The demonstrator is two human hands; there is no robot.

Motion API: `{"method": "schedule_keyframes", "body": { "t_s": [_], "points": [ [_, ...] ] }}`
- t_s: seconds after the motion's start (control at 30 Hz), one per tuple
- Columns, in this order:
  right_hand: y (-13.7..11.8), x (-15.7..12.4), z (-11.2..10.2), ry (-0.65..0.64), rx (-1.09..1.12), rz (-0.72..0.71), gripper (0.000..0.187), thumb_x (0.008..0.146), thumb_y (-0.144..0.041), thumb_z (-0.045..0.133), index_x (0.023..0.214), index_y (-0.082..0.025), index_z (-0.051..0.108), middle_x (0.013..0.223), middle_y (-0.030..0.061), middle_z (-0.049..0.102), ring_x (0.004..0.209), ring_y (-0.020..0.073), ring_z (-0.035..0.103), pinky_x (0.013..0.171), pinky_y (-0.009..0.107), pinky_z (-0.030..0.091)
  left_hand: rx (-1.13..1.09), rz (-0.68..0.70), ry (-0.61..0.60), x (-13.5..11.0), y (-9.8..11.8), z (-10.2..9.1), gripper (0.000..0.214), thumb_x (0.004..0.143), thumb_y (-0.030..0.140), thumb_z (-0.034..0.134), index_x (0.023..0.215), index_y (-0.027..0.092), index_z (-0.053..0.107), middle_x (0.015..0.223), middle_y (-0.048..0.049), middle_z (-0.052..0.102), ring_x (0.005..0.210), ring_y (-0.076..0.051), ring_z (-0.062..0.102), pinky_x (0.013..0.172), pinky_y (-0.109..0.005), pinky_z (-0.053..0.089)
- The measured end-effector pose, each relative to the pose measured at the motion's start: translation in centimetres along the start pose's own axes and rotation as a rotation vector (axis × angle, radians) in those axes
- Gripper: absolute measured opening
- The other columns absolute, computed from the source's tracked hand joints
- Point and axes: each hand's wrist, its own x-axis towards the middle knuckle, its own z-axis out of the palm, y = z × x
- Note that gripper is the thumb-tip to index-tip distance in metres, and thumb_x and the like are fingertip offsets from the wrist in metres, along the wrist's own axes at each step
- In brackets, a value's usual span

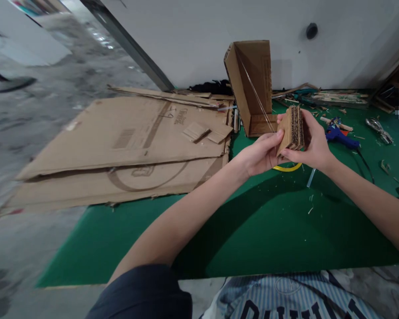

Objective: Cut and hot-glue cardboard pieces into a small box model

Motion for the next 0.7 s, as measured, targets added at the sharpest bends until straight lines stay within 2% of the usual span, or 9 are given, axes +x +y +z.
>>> {"method": "schedule_keyframes", "body": {
  "t_s": [0.13,0.27,0.37,0.43,0.53,0.7],
  "points": [
    [1.2,0.3,-0.7,-0.031,-0.062,0.037,0.104,0.077,-0.071,0.074,0.159,-0.028,0.026,0.159,0.0161,0.046,0.144,0.0348,0.05,0.112,0.052,0.052,-0.008,0.102,0.143,-0.2,0.8,1.1,0.026,0.094,0.04,0.068,0.102,0.016,0.071,0.101,-0.0095,0.078,0.109,-0.025,0.074,0.099,-0.039,0.062],
    [1.0,0.3,-0.9,-0.03,-0.074,0.066,0.099,0.091,-0.062,0.062,0.165,-0.033,0.004,0.166,0.0132,0.036,0.146,0.031,0.049,0.11,0.048,0.054,-0.037,0.268,0.269,0.1,1.5,1.4,0.02,0.093,0.028,0.071,0.108,0.017,0.067,0.111,-0.009,0.078,0.122,-0.026,0.069,0.109,-0.044,0.056],
    [0.1,0.1,-0.4,-0.101,-0.153,0.06,0.086,0.097,-0.05,0.055,0.166,-0.033,0.006,0.171,0.0096,0.028,0.154,0.0301,0.037,0.117,0.05,0.048,-0.019,0.334,0.335,0.5,1.5,1.4,0.03,0.09,0.023,0.073,0.119,0.018,0.064,0.117,-0.0081,0.076,0.128,-0.025,0.066,0.113,-0.042,0.052],
    [-0.2,-0.1,0.2,-0.128,-0.238,0.053,0.08,0.099,-0.041,0.051,0.167,-0.031,0.008,0.173,0.0082,0.024,0.158,0.0299,0.027,0.124,0.054,0.038,-0.001,0.358,0.363,0.6,1.4,1.5,0.038,0.09,0.022,0.074,0.126,0.021,0.062,0.118,-0.0064,0.076,0.129,-0.024,0.065,0.113,-0.039,0.052],
    [-0.1,-0.5,0.9,-0.129,-0.314,0.053,0.077,0.101,-0.032,0.043,0.167,-0.028,0.003,0.174,0.0084,0.02,0.161,0.0275,0.018,0.13,0.055,0.025,0.003,0.376,0.367,0.6,1.3,1.7,0.045,0.087,0.021,0.076,0.129,0.023,0.061,0.118,-0.0052,0.076,0.128,-0.022,0.065,0.113,-0.035,0.051],
    [0.5,-0.7,1.3,-0.124,-0.333,0.022,0.08,0.101,-0.029,0.043,0.167,-0.027,-0.003,0.175,0.0085,0.014,0.162,0.0261,0.011,0.131,0.056,0.02,-0.04,0.368,0.391,0.3,1.3,2.1,0.031,0.093,0.02,0.068,0.124,0.022,0.064,0.115,-0.0039,0.075,0.121,-0.02,0.068,0.107,-0.032,0.054]
  ]
}}
